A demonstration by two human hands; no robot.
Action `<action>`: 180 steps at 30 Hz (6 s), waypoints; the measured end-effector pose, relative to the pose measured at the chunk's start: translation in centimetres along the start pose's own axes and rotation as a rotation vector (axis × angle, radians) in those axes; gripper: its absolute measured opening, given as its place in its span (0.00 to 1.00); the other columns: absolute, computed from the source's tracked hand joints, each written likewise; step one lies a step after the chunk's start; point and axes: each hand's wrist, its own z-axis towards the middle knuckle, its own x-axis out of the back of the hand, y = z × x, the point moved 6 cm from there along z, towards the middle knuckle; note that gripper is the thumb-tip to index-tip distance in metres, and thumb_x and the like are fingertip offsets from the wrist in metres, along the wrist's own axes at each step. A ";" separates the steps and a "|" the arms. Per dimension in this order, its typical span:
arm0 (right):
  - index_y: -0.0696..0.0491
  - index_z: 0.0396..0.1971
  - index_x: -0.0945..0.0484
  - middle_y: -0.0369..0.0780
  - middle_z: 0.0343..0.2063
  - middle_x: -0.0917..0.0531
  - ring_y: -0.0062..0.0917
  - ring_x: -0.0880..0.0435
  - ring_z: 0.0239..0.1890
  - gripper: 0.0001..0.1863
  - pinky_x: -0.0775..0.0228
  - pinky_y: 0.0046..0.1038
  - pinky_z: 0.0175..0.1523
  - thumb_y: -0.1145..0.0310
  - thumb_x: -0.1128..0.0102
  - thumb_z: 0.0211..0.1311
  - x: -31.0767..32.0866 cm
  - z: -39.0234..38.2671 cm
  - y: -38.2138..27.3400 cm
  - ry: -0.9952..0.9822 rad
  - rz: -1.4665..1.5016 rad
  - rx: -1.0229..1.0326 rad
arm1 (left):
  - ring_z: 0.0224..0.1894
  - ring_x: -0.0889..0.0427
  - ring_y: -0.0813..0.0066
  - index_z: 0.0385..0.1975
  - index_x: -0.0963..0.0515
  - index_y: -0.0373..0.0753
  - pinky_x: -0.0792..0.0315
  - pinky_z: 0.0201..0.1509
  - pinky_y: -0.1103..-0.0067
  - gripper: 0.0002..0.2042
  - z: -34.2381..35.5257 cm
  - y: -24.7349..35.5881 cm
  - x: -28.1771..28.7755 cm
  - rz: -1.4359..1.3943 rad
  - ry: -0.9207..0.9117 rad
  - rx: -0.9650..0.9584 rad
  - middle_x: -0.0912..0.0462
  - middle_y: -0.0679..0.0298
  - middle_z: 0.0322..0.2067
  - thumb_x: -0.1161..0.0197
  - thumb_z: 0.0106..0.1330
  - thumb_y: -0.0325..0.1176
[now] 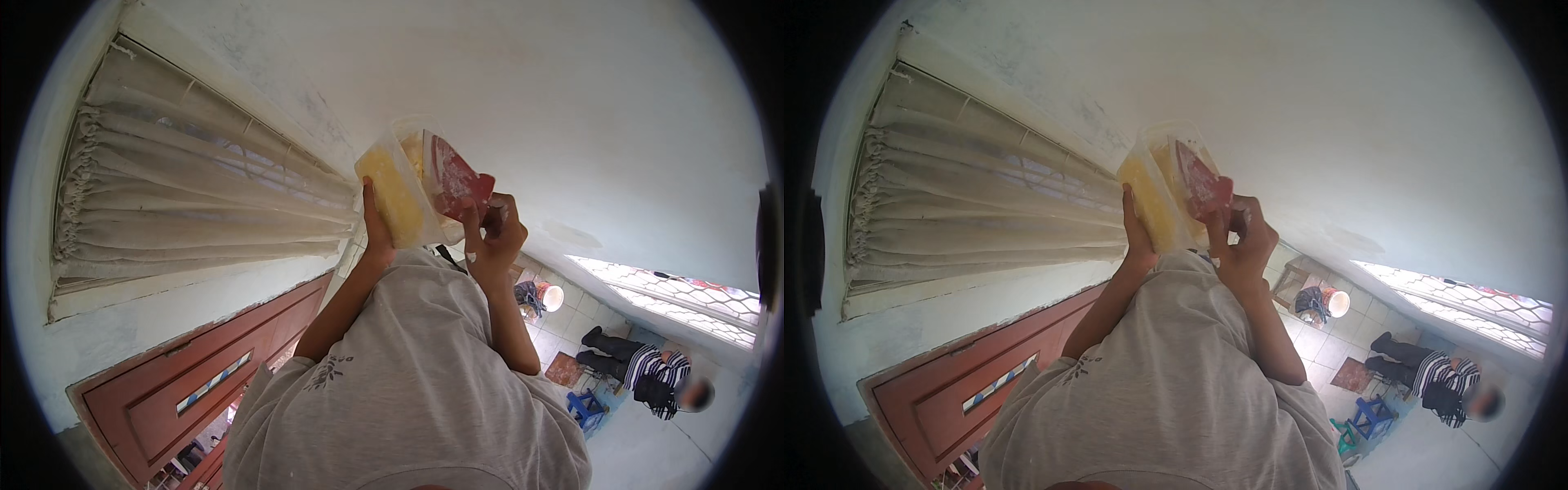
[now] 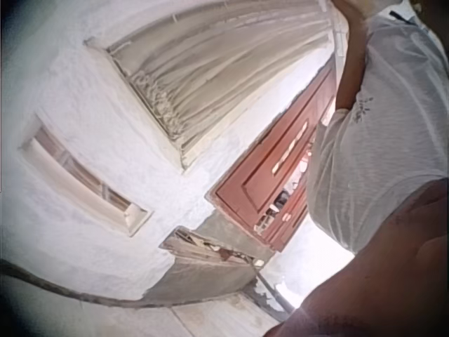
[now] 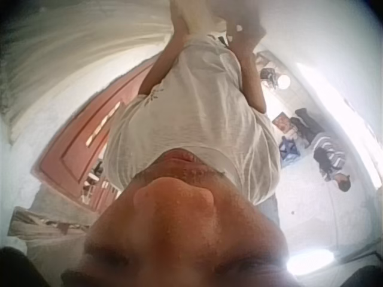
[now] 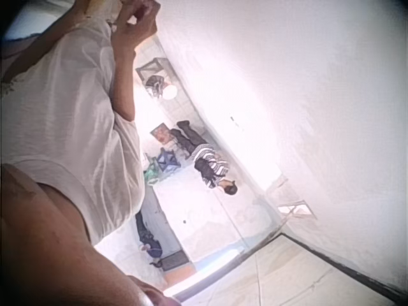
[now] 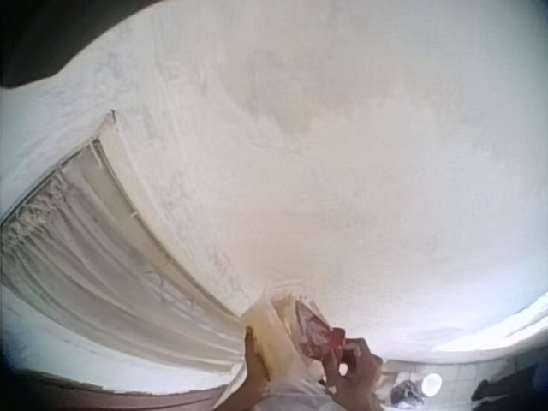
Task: The person applies a white plastering material from a plastic container to the ceiling using a red putty knife, smoothing it across the surface.
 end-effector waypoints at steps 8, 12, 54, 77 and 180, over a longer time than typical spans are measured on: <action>0.61 0.38 0.21 0.45 0.26 0.13 0.20 0.13 0.23 0.08 0.21 0.22 0.32 0.79 0.34 0.61 -1.5 -0.8 -1.2 0.025 -0.089 0.186 | 0.58 0.23 0.68 0.67 0.38 0.42 0.27 0.61 0.70 0.36 -0.5 0.3 -0.7 -0.009 0.040 -0.018 0.25 0.59 0.56 0.61 0.73 0.67; 0.61 0.37 0.20 0.46 0.28 0.12 0.22 0.12 0.26 0.07 0.19 0.22 0.34 0.79 0.33 0.59 -1.7 -0.8 -1.7 0.026 -0.099 0.197 | 0.59 0.24 0.67 0.68 0.39 0.41 0.28 0.62 0.70 0.37 -0.1 0.1 -0.2 -0.006 0.037 -0.049 0.26 0.58 0.58 0.62 0.73 0.67; 0.59 0.39 0.20 0.49 0.24 0.18 0.42 0.17 0.24 0.07 0.24 0.36 0.31 0.74 0.41 0.63 -4.9 2.6 -2.0 -0.424 -0.512 0.163 | 0.62 0.27 0.65 0.69 0.39 0.44 0.30 0.65 0.68 0.35 -0.9 0.2 -0.1 -0.019 0.000 -0.355 0.30 0.61 0.62 0.67 0.75 0.65; 0.61 0.29 0.22 0.50 0.18 0.19 0.46 0.18 0.23 0.06 0.25 0.42 0.32 0.74 0.42 0.63 -8.3 2.5 -0.1 -0.582 -0.367 0.150 | 0.65 0.31 0.65 0.70 0.40 0.46 0.34 0.69 0.68 0.29 1.2 -0.5 2.5 -0.313 -0.167 -0.257 0.33 0.64 0.65 0.65 0.78 0.58; 0.66 0.26 0.21 0.54 0.18 0.20 0.45 0.16 0.22 0.12 0.25 0.37 0.30 0.71 0.40 0.62 -8.7 3.3 1.9 -0.639 -0.390 -0.110 | 0.59 0.26 0.67 0.68 0.35 0.46 0.30 0.62 0.69 0.34 1.2 -1.6 1.1 -0.380 -0.104 -0.033 0.27 0.63 0.60 0.61 0.74 0.65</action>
